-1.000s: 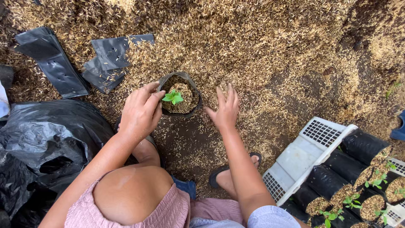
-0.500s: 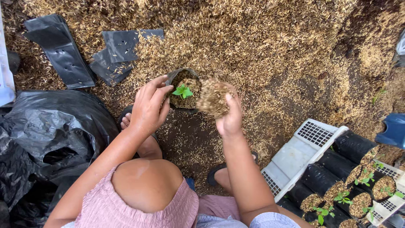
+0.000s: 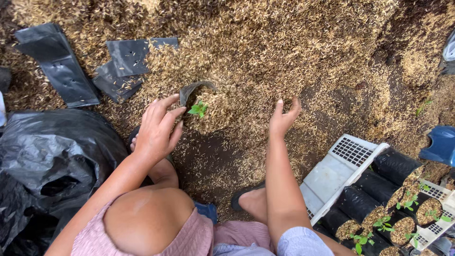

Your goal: The person sits on a bed of sawdust and repeatedly fills black polybags with sawdust, places small seedlings into the bags, and arranges the filled bags in a white crate. The process is repeated for multiple seedlings throughout the clip.

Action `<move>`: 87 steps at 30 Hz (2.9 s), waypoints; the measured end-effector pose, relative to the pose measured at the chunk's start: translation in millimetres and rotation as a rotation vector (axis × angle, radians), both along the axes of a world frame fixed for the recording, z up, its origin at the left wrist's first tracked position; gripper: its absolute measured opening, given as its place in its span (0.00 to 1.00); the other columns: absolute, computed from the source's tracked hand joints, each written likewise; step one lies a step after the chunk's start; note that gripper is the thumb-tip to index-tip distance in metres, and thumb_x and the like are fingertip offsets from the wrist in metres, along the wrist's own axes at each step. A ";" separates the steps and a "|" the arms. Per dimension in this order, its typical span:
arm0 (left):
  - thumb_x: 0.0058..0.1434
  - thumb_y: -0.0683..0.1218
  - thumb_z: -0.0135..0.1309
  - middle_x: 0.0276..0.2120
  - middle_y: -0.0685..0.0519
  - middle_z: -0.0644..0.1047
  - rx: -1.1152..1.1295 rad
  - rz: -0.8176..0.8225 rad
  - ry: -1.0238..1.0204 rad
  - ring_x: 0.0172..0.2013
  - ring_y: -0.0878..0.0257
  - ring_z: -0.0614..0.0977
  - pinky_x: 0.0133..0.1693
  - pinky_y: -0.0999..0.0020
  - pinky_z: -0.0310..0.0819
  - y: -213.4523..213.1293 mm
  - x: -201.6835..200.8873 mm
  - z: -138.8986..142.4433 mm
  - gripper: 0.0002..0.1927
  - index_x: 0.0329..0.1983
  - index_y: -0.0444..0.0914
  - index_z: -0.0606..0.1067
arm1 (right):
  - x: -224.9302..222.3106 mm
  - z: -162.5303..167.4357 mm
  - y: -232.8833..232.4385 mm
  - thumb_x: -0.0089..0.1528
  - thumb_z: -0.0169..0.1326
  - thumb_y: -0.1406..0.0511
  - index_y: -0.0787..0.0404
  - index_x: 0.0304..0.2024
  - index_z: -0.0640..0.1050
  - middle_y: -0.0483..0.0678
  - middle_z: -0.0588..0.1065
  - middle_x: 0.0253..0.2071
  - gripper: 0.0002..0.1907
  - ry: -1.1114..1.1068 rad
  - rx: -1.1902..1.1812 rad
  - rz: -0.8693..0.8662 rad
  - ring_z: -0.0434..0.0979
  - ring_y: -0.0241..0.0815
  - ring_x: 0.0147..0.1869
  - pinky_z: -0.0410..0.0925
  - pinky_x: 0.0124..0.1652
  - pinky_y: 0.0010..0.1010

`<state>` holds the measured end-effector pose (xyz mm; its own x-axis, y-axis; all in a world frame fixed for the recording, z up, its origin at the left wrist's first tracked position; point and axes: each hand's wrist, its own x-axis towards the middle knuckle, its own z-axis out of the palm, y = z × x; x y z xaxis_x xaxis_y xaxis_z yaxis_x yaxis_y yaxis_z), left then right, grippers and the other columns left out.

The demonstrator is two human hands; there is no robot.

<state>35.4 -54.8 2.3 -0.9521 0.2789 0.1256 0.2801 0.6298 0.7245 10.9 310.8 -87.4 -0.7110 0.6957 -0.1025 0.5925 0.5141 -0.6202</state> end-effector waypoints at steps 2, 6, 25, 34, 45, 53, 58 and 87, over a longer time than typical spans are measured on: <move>0.59 0.41 0.58 0.64 0.41 0.66 -0.022 -0.020 -0.015 0.63 0.42 0.68 0.66 0.42 0.59 4.6 -2.0 -4.8 0.24 0.59 0.37 0.71 | -19.8 -18.0 13.2 0.67 0.52 0.59 0.66 0.70 0.55 0.59 0.52 0.74 0.34 0.017 -0.019 -0.052 0.53 0.55 0.75 0.48 0.70 0.52; 0.60 0.46 0.58 0.69 0.38 0.60 -0.061 -0.077 -0.046 0.69 0.41 0.62 0.68 0.39 0.53 11.7 -3.6 -13.4 0.28 0.64 0.37 0.68 | -66.9 -31.3 -0.2 0.65 0.55 0.57 0.67 0.72 0.53 0.58 0.54 0.74 0.41 0.043 -0.069 -0.029 0.53 0.55 0.77 0.50 0.72 0.52; 0.63 0.61 0.52 0.75 0.33 0.43 0.060 -0.138 -0.156 0.75 0.34 0.42 0.70 0.35 0.33 21.0 -8.7 -17.3 0.35 0.70 0.44 0.64 | -73.9 -13.2 -29.9 0.57 0.61 0.64 0.53 0.59 0.73 0.55 0.67 0.66 0.26 -0.231 -0.480 0.546 0.80 0.49 0.56 0.79 0.51 0.37; 0.62 0.60 0.53 0.74 0.32 0.42 0.033 -0.173 -0.134 0.74 0.34 0.39 0.66 0.28 0.27 17.3 9.6 -13.9 0.35 0.70 0.45 0.66 | -98.6 73.1 -117.1 0.67 0.54 0.51 0.54 0.48 0.81 0.54 0.77 0.56 0.17 -0.089 -1.532 1.109 0.80 0.48 0.58 0.76 0.57 0.44; 0.61 0.50 0.57 0.60 0.35 0.66 0.075 0.042 -0.039 0.63 0.37 0.65 0.69 0.36 0.49 3.6 32.5 -9.4 0.12 0.46 0.41 0.75 | -76.3 118.3 -146.9 0.68 0.52 0.61 0.60 0.45 0.78 0.48 0.78 0.47 0.11 -0.205 -0.969 1.302 0.78 0.43 0.54 0.72 0.59 0.43; 0.62 0.43 0.55 0.40 0.41 0.75 0.125 0.221 -0.325 0.41 0.48 0.79 0.45 0.53 0.72 8.9 -20.7 4.0 0.14 0.49 0.33 0.70 | -85.0 136.5 -130.1 0.66 0.52 0.61 0.59 0.48 0.77 0.49 0.75 0.55 0.12 -0.408 -0.182 1.176 0.74 0.44 0.58 0.68 0.58 0.43; 0.58 0.39 0.55 0.30 0.44 0.77 -0.065 0.174 -0.143 0.35 0.45 0.80 0.40 0.50 0.72 13.1 -34.9 12.7 0.09 0.42 0.35 0.72 | -74.9 125.8 -137.4 0.63 0.53 0.67 0.57 0.46 0.77 0.45 0.78 0.43 0.08 -0.530 0.136 1.226 0.79 0.40 0.45 0.73 0.48 0.37; 0.55 0.38 0.55 0.22 0.44 0.75 -0.219 0.055 -0.139 0.24 0.45 0.77 0.31 0.49 0.71 35.4 -33.8 30.4 0.21 0.54 0.34 0.70 | -24.3 119.1 -95.2 0.64 0.52 0.69 0.61 0.47 0.74 0.48 0.78 0.41 0.09 -0.474 0.149 1.131 0.79 0.40 0.44 0.74 0.34 0.31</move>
<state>1.6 -19.4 32.7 -0.9704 0.2323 -0.0654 0.1482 0.7874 0.5984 -13.4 215.6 31.7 -0.8343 -0.2593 -0.4864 -0.0810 0.9305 -0.3571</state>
